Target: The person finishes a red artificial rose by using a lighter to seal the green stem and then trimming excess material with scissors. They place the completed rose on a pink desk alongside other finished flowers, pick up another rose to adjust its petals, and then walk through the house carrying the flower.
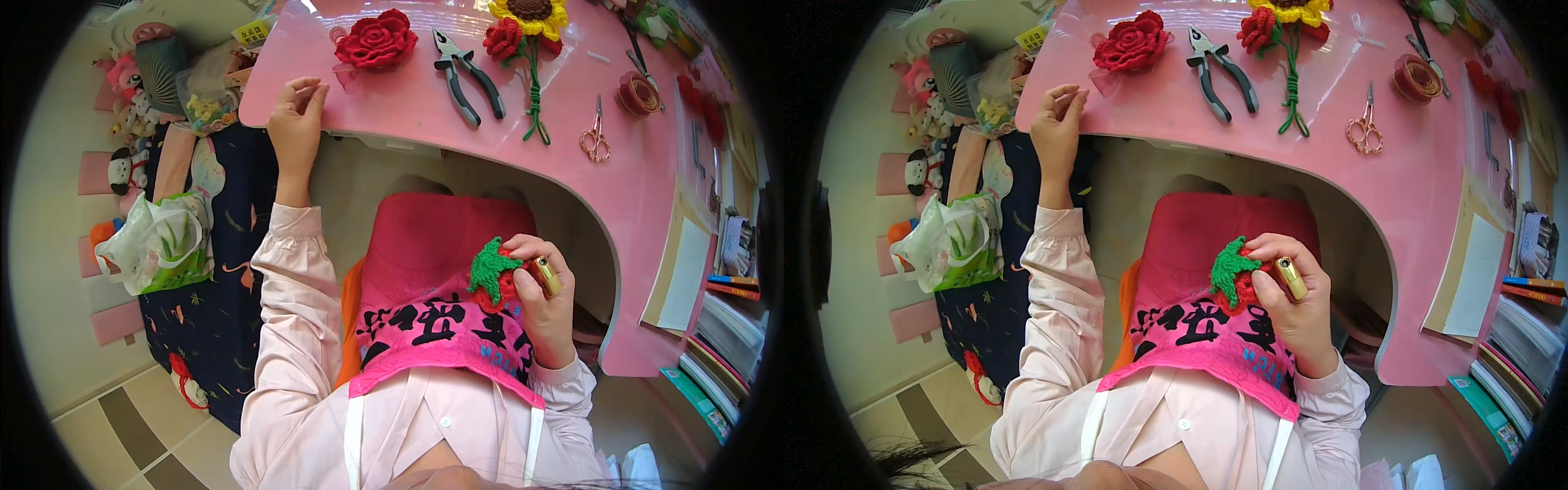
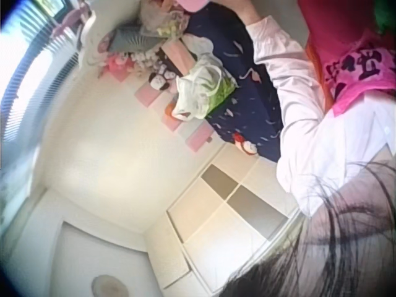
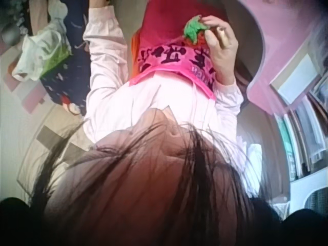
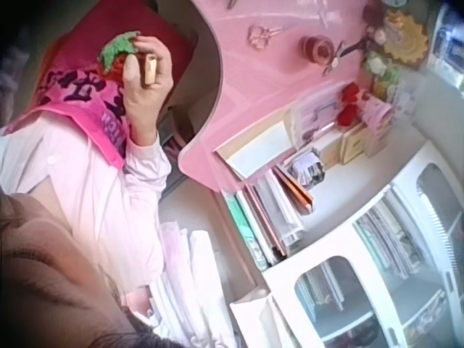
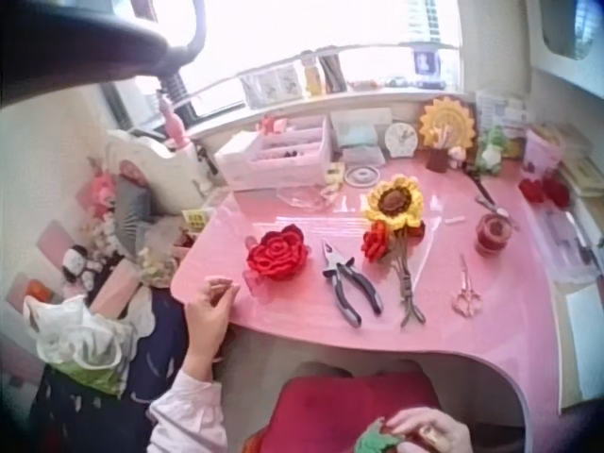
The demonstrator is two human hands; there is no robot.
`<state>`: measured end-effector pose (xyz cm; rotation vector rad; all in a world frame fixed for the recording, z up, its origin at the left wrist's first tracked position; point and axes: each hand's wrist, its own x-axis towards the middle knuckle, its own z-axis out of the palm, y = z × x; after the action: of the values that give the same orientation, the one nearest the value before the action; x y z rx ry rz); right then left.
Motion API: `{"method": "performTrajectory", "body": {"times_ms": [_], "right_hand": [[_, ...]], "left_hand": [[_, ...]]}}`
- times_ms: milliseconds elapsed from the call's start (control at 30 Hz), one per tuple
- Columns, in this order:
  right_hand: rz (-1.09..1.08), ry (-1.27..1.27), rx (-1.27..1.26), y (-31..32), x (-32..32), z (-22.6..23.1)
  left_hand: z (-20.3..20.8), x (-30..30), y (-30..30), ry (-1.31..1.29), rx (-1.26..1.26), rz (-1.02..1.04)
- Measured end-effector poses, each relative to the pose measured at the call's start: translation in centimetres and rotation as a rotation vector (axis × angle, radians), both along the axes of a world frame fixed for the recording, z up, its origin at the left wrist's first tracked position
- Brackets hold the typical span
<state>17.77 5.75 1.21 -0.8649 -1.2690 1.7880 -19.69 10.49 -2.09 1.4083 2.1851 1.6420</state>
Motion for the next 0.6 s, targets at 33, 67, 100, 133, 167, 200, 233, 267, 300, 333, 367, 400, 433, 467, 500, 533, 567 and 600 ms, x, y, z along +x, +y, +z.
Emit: {"method": "performTrajectory", "body": {"times_ms": [33, 67, 100, 133, 167, 200, 233, 267, 300, 333, 367, 400, 433, 467, 500, 533, 567, 600], "right_hand": [[-0.006, -0.014, 0.007, 0.0, 0.0, 0.1], [-0.009, -0.013, -0.008, 0.0, -0.1, 0.0], [-0.006, -0.018, -0.007, 0.1, -0.1, 0.1], [-0.002, -0.024, -0.007, 0.2, -0.3, 0.3], [0.001, -0.029, -0.006, 0.3, -0.4, 0.5], [0.002, -0.027, 0.002, 0.3, -0.5, 0.5], [0.001, -0.025, 0.01, 0.4, -0.5, 0.4], [-0.002, -0.024, 0.019, 0.5, -0.6, 0.4], [0.004, -0.007, 0.033, 0.6, -0.7, 0.3], [0.007, -0.004, 0.037, 0.5, -0.7, 0.3], [0.007, -0.001, 0.04, 0.5, -0.8, 0.3], [0.041, -0.001, 0.085, 0.5, -0.9, 0.3], [0.052, 0.032, 0.027, 0.3, -1.1, 0.4], [0.053, 0.042, 0.014, 0.1, -1.0, 0.4], [0.058, 0.069, 0.005, 0.1, -0.9, 0.4], [0.065, 0.101, 0.005, 0.0, -0.8, 0.2], [0.045, 0.108, 0.002, -0.1, -0.6, 0.2], [0.034, 0.115, -0.002, -0.1, -0.5, 0.2]], "left_hand": [[-0.2, -0.9, 0.2, 0.017, 0.007, -0.004], [-0.2, -1.7, 0.3, -0.03, 0.002, -0.031], [0.0, -2.1, 0.2, 0.039, -0.014, -0.051], [0.4, -2.5, 0.2, 0.109, -0.03, -0.071], [0.7, -2.7, 0.1, 0.178, -0.046, -0.093], [1.0, -2.8, 0.1, 0.19, -0.097, -0.079], [1.5, -2.8, 0.1, 0.199, -0.127, -0.08], [1.9, -2.8, 0.0, 0.208, -0.157, -0.085], [2.0, -2.9, 0.0, 0.215, -0.185, -0.093], [1.6, -3.1, -0.1, 0.316, -0.127, -0.11], [1.7, -3.4, -0.4, 0.485, -0.076, -0.087], [1.7, -3.5, -1.3, 0.451, -0.093, -0.074], [1.9, -2.9, -2.2, 0.415, -0.11, -0.064], [2.7, -0.2, -2.7, 0.323, -0.078, -0.052], [3.8, 3.4, -3.8, 0.246, -0.046, -0.034], [4.2, 6.6, -5.8, 0.122, -0.142, -0.109], [3.6, 9.2, -7.0, 0.14, -0.044, -0.46], [5.3, 12.1, -7.8, 0.099, -0.12, -0.8]]}}
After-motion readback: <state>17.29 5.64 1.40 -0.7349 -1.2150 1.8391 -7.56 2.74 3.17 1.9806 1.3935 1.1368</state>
